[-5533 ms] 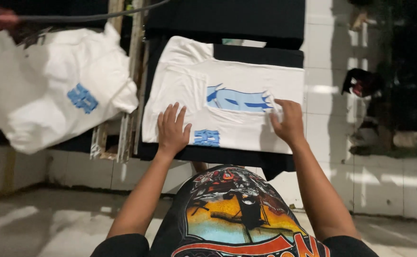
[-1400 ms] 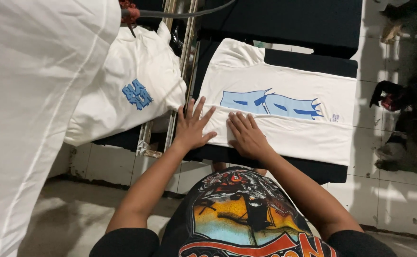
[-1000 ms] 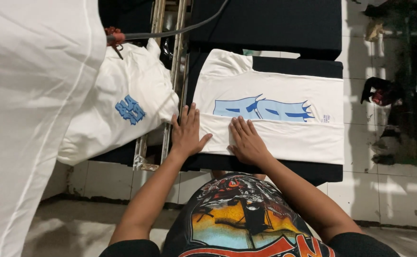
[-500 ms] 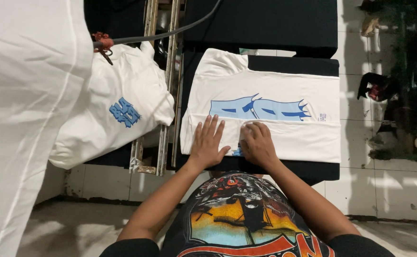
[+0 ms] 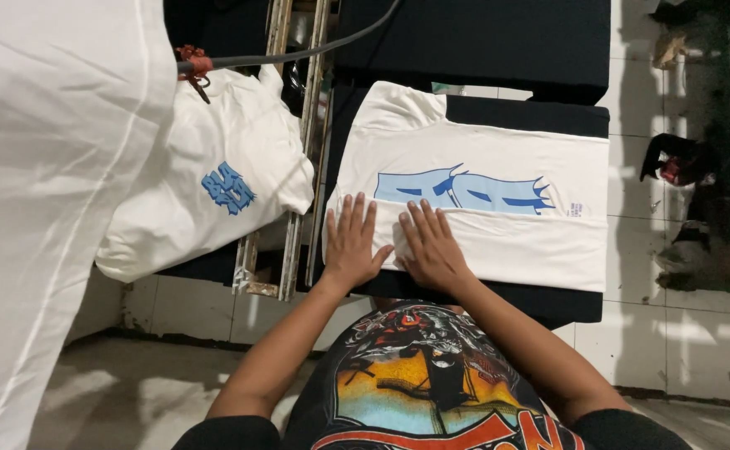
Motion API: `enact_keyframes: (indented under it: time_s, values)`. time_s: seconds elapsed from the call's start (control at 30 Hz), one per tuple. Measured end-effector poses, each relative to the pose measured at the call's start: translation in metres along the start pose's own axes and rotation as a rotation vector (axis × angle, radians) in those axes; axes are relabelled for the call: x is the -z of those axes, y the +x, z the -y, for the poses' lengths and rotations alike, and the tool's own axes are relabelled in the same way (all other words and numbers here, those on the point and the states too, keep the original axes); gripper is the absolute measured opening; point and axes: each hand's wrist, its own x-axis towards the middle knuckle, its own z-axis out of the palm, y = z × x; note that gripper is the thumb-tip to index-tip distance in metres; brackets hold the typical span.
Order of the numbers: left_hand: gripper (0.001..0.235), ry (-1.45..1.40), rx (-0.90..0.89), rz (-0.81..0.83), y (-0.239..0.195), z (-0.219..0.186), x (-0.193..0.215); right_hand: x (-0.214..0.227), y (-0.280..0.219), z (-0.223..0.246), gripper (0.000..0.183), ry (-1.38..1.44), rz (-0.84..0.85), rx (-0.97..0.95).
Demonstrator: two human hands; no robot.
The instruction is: The person folds a white t-shirt with a blue graphic on a black padded table. They smooth the shirt, fold the sides inward, then fold the bottom up and the top down to create a compact rectangle.
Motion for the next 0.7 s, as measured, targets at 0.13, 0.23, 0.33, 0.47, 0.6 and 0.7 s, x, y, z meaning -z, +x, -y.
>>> enact_keyframes:
  time_s: [0.13, 0.23, 0.33, 0.47, 0.6, 0.7]
  values:
    - [0.099, 0.042, 0.038, -0.005, -0.001, 0.016, 0.003, 0.003, 0.007, -0.001, 0.085, -0.017, 0.201, 0.03]
    - [0.099, 0.093, 0.04, 0.017, -0.002, 0.017, 0.003, 0.005, 0.006, 0.0, 0.089, -0.029, 0.208, 0.019]
    - [0.102, 0.106, 0.051, 0.026, 0.0, 0.017, 0.003, -0.01, 0.003, -0.009, 0.094, 0.001, 0.141, 0.047]
    - [0.102, 0.087, 0.041, 0.025, 0.007, 0.012, 0.012, -0.011, -0.003, -0.03, 0.092, 0.107, 0.05, 0.009]
    - [0.092, 0.038, -0.062, -0.019, 0.034, -0.003, 0.016, 0.003, -0.031, -0.085, 0.078, -0.036, -0.253, -0.125]
    - [0.067, 0.037, -0.164, -0.068, 0.068, -0.017, 0.005, 0.012, -0.071, -0.152, 0.064, -0.139, -0.367, -0.296]
